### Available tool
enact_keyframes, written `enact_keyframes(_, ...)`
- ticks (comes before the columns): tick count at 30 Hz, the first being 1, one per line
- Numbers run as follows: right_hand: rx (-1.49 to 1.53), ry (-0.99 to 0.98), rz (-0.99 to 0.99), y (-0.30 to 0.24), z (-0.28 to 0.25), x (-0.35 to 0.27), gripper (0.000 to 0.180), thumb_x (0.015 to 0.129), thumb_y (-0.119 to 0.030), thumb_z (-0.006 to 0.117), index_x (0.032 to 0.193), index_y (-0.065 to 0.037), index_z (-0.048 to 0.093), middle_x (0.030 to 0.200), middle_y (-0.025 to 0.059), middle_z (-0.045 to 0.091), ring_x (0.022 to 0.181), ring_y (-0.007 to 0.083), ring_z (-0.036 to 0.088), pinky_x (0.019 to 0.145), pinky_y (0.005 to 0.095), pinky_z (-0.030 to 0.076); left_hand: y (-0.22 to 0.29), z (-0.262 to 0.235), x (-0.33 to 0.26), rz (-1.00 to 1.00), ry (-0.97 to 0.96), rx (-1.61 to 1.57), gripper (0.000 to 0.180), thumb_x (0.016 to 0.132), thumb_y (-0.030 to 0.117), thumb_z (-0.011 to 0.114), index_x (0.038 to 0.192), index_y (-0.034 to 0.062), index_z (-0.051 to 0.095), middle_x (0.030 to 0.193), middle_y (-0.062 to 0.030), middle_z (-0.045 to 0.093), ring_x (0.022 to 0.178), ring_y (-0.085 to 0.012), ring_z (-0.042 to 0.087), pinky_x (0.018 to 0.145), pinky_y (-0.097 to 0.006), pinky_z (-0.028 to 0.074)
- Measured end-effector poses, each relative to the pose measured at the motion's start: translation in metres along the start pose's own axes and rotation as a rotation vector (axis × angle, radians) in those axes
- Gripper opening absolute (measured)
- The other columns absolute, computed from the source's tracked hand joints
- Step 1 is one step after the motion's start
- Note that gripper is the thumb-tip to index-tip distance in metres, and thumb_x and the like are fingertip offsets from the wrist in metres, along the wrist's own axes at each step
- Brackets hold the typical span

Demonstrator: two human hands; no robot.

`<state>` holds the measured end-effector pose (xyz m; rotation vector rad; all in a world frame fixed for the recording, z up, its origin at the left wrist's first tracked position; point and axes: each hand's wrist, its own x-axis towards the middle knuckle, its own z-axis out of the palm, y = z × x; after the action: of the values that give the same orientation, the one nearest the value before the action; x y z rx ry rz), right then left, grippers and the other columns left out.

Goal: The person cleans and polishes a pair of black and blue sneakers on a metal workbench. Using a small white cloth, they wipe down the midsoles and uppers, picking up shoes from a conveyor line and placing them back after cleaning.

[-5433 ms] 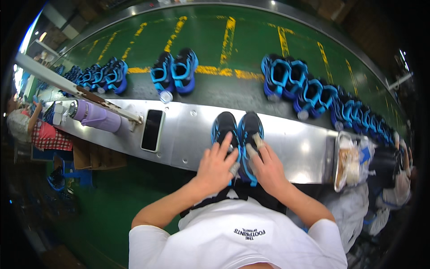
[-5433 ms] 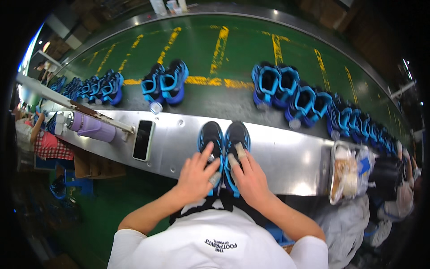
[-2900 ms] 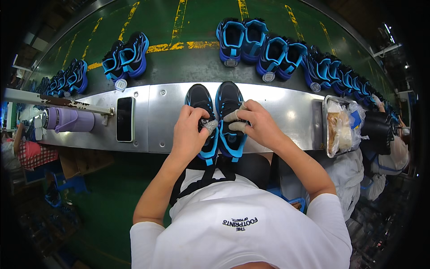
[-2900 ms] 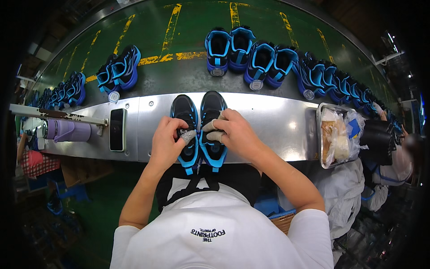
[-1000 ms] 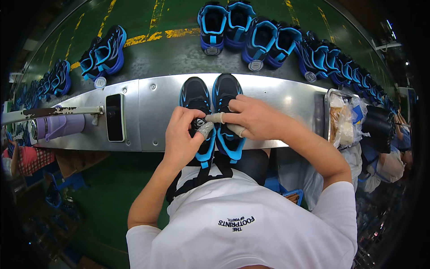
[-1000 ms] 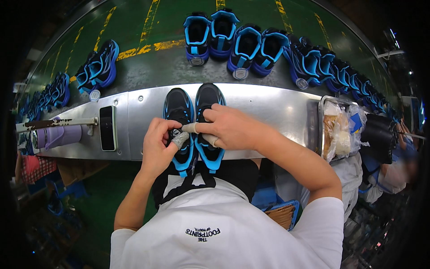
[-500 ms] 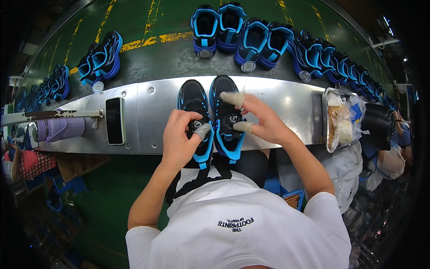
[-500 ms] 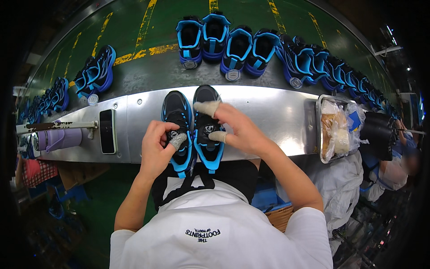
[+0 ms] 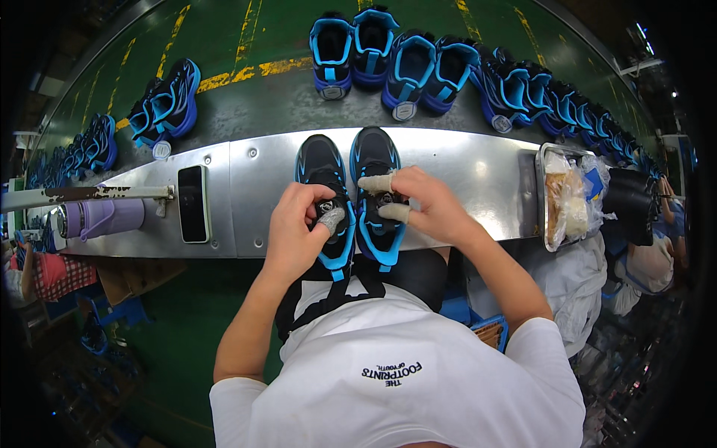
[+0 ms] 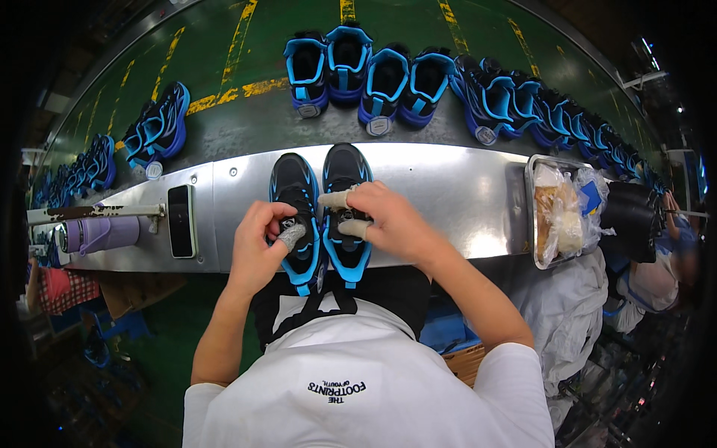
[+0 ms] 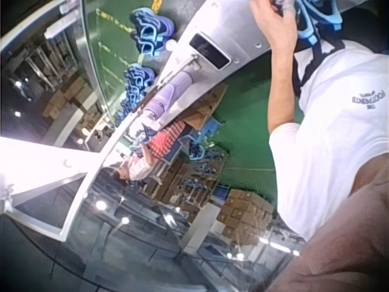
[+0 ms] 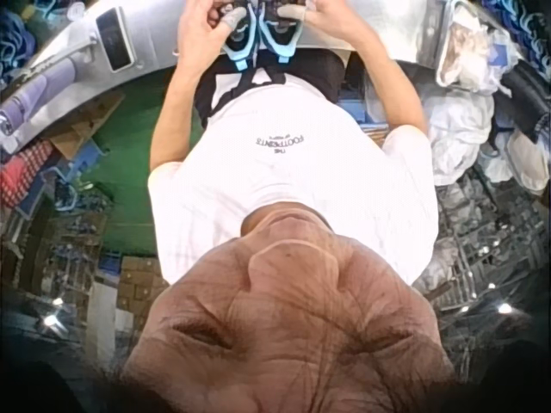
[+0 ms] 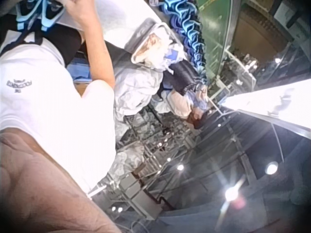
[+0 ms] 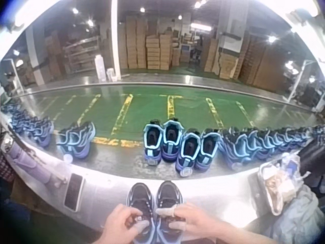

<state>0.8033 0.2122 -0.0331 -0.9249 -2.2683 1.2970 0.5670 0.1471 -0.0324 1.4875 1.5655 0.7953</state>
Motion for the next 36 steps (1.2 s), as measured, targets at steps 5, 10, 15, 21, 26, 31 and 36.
enact_keyframes(5,-0.001,0.103,0.164,-0.006,0.009,-0.010,0.050,0.082,-0.013,0.070,0.131,-0.016,0.061,0.102,0.0042,0.063,0.091,0.0222,0.053,0.088,0.0342,0.043,-0.007,0.002,-0.002,0.022,-0.079,-0.180,0.031,0.074,-0.004,0.063,0.105,0.0026,0.063,0.085,-0.0024,0.049,0.073,-0.0126,0.045,0.069,-0.024,0.041)
enact_keyframes(10,0.045,0.061,-0.022,0.002,-0.007,-0.012,0.050,0.081,-0.012,0.070,0.130,-0.015,0.061,0.098,0.0045,0.062,0.090,0.0223,0.054,0.084,0.0339,0.045,-0.003,0.002,0.006,-0.011,-0.131,-0.122,0.036,0.076,-0.002,0.065,0.112,0.0040,0.062,0.090,-0.0008,0.053,0.078,-0.0107,0.044,0.074,-0.024,0.041)
enact_keyframes(15,0.055,0.098,0.136,-0.008,-0.007,-0.018,0.047,0.081,-0.011,0.070,0.127,-0.014,0.062,0.099,0.0045,0.064,0.091,0.0220,0.054,0.084,0.0326,0.045,0.005,0.006,0.004,0.064,-0.128,-0.010,0.045,0.075,-0.002,0.064,0.120,0.0069,0.061,0.098,-0.0034,0.058,0.080,-0.0119,0.046,0.074,-0.024,0.041)
enact_keyframes(21,-0.069,0.087,-0.081,0.014,-0.017,-0.021,0.046,0.082,-0.013,0.070,0.127,-0.016,0.060,0.092,0.0079,0.059,0.088,0.0277,0.053,0.079,0.0365,0.045,0.023,0.016,0.009,0.153,-0.037,0.057,0.035,0.072,-0.005,0.059,0.106,0.0032,0.062,0.095,-0.0058,0.062,0.085,-0.0157,0.055,0.073,-0.027,0.044)
enact_keyframes(26,-0.075,0.211,-0.024,0.015,-0.006,-0.035,0.043,0.082,-0.010,0.069,0.124,-0.013,0.062,0.091,0.0076,0.059,0.087,0.0253,0.052,0.081,0.0351,0.045,0.050,0.062,-0.041,-0.363,-0.405,-0.662,0.025,0.095,0.003,0.051,0.118,-0.0015,0.059,0.115,-0.0113,0.061,0.088,-0.0152,0.063,0.068,-0.025,0.052)
enact_keyframes(31,0.230,-0.007,0.089,0.008,-0.026,-0.037,0.053,0.081,-0.005,0.066,0.133,-0.015,0.059,0.102,0.0030,0.066,0.085,0.0142,0.053,0.078,0.0282,0.045,0.038,0.096,-0.035,-0.666,-0.345,-1.071,0.031,0.097,0.005,0.047,0.125,-0.0049,0.049,0.123,-0.0156,0.057,0.094,-0.0216,0.065,0.065,-0.028,0.053)
enact_keyframes(36,-0.017,0.291,0.121,0.002,-0.001,-0.050,0.043,0.078,-0.009,0.068,0.121,-0.014,0.066,0.095,0.0039,0.063,0.086,0.0195,0.053,0.075,0.0304,0.046,0.046,0.125,-0.040,-0.578,-0.167,-1.231,0.031,0.094,0.000,0.042,0.124,-0.0037,0.050,0.120,-0.0145,0.059,0.107,-0.0254,0.063,0.067,-0.030,0.056)
